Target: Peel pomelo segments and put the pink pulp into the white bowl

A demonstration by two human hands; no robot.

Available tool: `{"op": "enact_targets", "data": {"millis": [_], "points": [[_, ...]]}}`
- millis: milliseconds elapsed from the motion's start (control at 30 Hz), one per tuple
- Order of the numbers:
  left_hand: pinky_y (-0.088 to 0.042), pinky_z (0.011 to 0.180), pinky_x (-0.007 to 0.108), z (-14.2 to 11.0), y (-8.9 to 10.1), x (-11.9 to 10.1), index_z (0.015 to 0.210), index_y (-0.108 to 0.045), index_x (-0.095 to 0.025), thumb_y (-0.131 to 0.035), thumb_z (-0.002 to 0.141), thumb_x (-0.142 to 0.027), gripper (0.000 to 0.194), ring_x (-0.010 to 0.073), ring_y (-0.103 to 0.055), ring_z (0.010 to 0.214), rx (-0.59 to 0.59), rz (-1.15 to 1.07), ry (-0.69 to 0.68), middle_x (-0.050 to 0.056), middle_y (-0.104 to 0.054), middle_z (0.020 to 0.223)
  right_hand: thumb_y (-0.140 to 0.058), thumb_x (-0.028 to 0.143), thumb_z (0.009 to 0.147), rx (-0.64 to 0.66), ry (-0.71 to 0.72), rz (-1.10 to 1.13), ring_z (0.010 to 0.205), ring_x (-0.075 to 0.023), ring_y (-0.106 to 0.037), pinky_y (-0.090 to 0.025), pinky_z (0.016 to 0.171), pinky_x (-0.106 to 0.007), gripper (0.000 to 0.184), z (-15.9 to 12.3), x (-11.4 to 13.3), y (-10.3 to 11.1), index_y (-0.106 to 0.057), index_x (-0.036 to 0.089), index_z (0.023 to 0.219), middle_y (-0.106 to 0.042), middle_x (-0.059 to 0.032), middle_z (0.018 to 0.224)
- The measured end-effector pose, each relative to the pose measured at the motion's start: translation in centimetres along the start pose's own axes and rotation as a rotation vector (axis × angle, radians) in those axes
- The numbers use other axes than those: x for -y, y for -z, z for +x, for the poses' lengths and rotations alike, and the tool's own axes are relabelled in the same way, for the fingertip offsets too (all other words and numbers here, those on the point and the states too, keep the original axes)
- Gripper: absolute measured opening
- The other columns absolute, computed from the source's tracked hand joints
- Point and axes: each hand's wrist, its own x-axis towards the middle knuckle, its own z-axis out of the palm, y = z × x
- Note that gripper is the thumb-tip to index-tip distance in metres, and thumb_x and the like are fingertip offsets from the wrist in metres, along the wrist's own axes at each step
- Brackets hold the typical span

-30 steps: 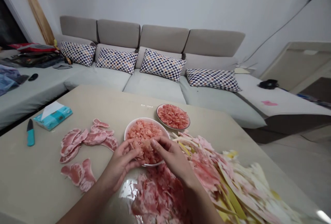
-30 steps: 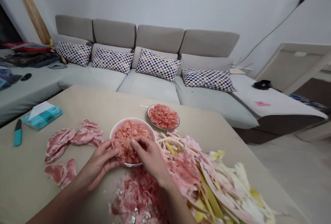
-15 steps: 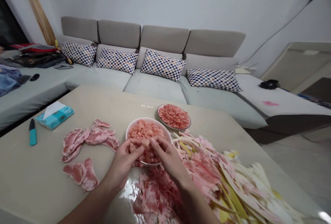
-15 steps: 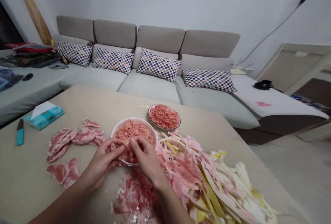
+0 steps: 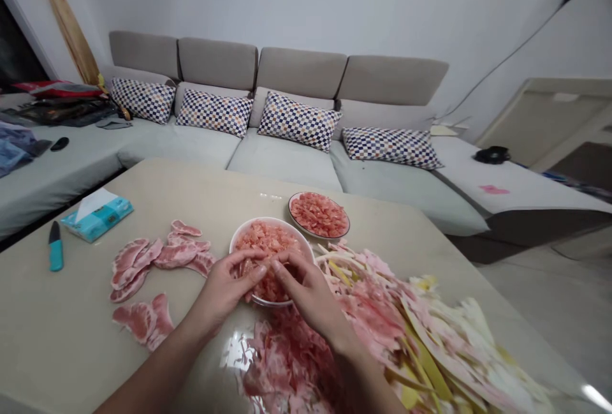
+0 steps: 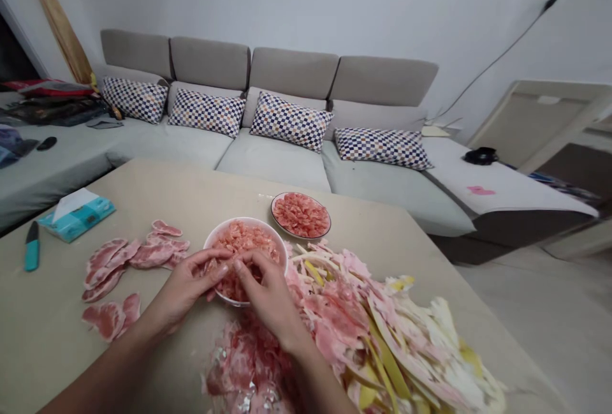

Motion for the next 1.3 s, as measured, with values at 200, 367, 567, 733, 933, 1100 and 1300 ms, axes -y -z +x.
{"op": "enact_targets", "data": {"millis": [200,367,567,733,933,1100,1300], "points": [[-0.03,0.043,0.018,0.1,0.0,0.0,0.092,-0.069,-0.017,-0.072,0.076,-0.041,0.03,0.0066,-0.039,0.046,-0.057,0.016,-0.016,-0.004,-0.051,0.057,-0.048,0.036,0.095,-0.013,0.004,-0.018,0.077,-0.0168,-0.057,-0.044,0.072,-0.027,0.026,-0.2,0.4,-0.3,-0.06,0.02,0.08,-0.062,-0.0004,0.081],[-0.031,0.042,0.016,0.6,0.2,0.1,0.095,-0.066,-0.015,-0.075,0.073,-0.042,0.036,0.0066,-0.04,0.049,-0.144,-0.12,0.047,-0.004,-0.053,0.061,-0.05,0.036,0.094,-0.101,0.038,-0.1,0.083,-0.0193,-0.059,-0.048,0.074,-0.03,0.021,-0.1,0.0,0.8,-0.063,0.021,0.087,-0.064,-0.003,0.09],[-0.035,0.043,0.016,0.4,0.0,0.5,0.094,-0.067,-0.014,-0.075,0.073,-0.041,0.035,0.0073,-0.043,0.051,-0.103,-0.139,0.068,-0.002,-0.055,0.063,-0.057,0.028,0.091,-0.055,0.131,-0.183,0.118,-0.0245,-0.054,-0.04,0.103,-0.042,0.021,0.1,-0.6,1.2,-0.07,0.026,0.108,-0.064,-0.007,0.118],[-0.039,0.047,0.018,0.0,-0.2,0.2,0.095,-0.067,-0.014,-0.075,0.074,-0.04,0.034,0.009,-0.05,0.057,-0.01,-0.146,0.112,0.003,-0.063,0.074,-0.069,0.024,0.084,-0.002,0.149,-0.09,0.099,-0.0209,-0.064,-0.051,0.088,-0.035,0.025,-0.3,-0.5,-0.2,-0.069,0.027,0.109,-0.069,-0.0044,0.109],[-0.03,0.043,0.018,0.2,0.1,0.3,0.091,-0.067,-0.015,-0.074,0.073,-0.043,0.034,0.0072,-0.042,0.048,-0.008,-0.048,0.125,-0.004,-0.053,0.058,-0.062,0.014,0.086,-0.053,0.236,-0.164,0.084,-0.0181,-0.067,-0.052,0.078,-0.031,0.014,-0.4,-0.5,-0.1,-0.072,0.022,0.092,-0.072,-0.0034,0.09],[-0.029,0.042,0.02,0.5,0.2,0.7,0.088,-0.069,-0.016,-0.074,0.071,-0.045,0.034,0.0081,-0.041,0.045,-0.091,0.058,0.037,-0.003,-0.054,0.057,-0.059,0.012,0.084,-0.076,0.204,-0.243,0.081,-0.0185,-0.067,-0.052,0.075,-0.031,0.014,-0.1,-1.2,0.2,-0.07,0.021,0.088,-0.072,-0.003,0.086],[-0.031,0.045,0.021,0.8,0.4,1.0,0.103,-0.07,-0.016,-0.071,0.073,-0.047,0.043,0.0092,-0.043,0.044,-0.123,0.089,0.015,-0.003,-0.059,0.058,-0.055,0.013,0.086,-0.097,0.224,-0.33,0.103,-0.0225,-0.065,-0.049,0.092,-0.038,0.025,0.0,-1.7,1.0,-0.07,0.022,0.103,-0.072,-0.0071,0.108]]}}
